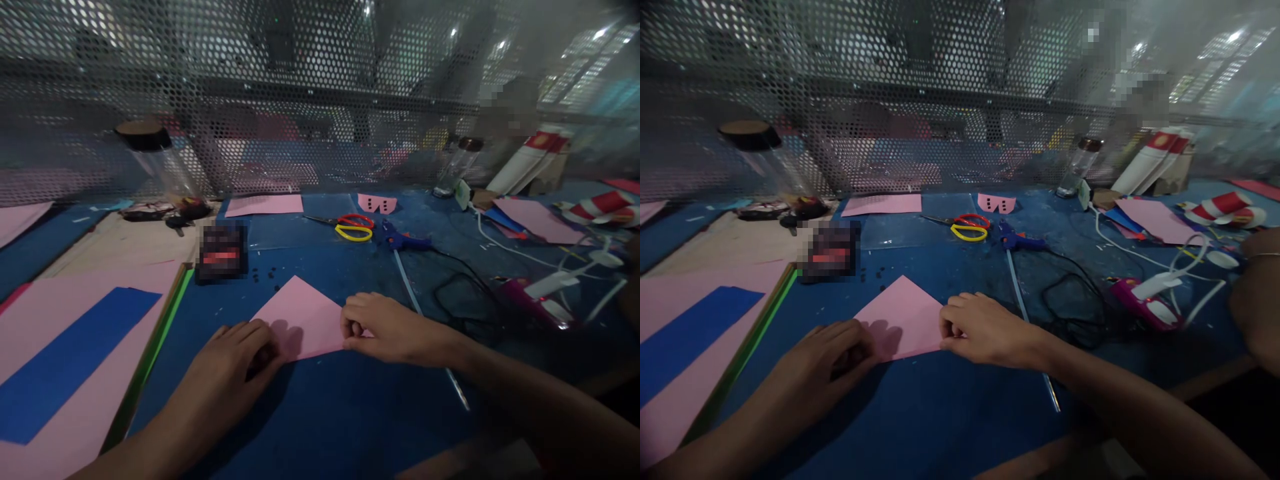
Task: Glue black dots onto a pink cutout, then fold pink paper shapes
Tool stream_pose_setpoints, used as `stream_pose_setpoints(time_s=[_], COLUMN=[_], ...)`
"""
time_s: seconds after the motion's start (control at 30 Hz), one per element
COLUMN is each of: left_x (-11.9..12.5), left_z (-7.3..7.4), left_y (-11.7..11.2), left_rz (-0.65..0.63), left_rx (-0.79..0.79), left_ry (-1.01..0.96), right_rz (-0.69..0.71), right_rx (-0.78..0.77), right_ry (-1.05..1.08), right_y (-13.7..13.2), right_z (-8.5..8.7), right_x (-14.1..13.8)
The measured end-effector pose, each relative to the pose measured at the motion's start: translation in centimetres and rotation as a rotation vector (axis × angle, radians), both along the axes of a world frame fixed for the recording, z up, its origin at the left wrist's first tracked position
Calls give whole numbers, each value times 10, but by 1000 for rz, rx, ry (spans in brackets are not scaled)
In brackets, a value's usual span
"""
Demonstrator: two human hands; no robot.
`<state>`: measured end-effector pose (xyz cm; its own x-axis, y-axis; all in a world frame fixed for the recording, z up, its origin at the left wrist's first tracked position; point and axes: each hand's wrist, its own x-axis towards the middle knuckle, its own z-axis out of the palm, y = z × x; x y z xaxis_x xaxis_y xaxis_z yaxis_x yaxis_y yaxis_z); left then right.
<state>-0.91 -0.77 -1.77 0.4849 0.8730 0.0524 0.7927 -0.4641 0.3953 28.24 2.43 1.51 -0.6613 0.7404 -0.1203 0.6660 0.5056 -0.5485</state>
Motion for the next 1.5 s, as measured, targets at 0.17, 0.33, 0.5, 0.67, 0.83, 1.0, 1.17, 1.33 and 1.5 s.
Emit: stream_pose_setpoints(time_s=[0.17, 0.33, 0.5, 0.67, 0.83, 1.0, 1.17, 1.33, 1.5], left_x=[0, 0, 1, 0, 0, 0, -1, -1, -1], left_z=[-1, -2, -1, -1, -1, -1, -2, -3, -1], left_y=[0, 1, 2, 3, 4, 4, 3, 4, 3], left_rz=[-79, -107, -96, -101, -102, -98, -89, -101, -106], left_rx=[19, 44, 59, 54, 48, 51, 58, 52, 48], left_ry=[-64, -64, -79, -72, -82, -81, -88, -78, -65], right_rz=[34, 98, 129, 139, 149, 158, 172, 196, 184], right_rx=[-14, -69, -76, -59, -55, -53, -72, -103, -122], right_ry=[-3, 12, 28, 31, 39, 50, 47, 58, 61], right_y=[1, 6, 10, 10, 11, 11, 12, 14, 14], right_z=[2, 12, 12, 9, 9, 7, 8, 11, 12], right_x=[1, 7, 11, 12, 13, 14, 15, 16, 15])
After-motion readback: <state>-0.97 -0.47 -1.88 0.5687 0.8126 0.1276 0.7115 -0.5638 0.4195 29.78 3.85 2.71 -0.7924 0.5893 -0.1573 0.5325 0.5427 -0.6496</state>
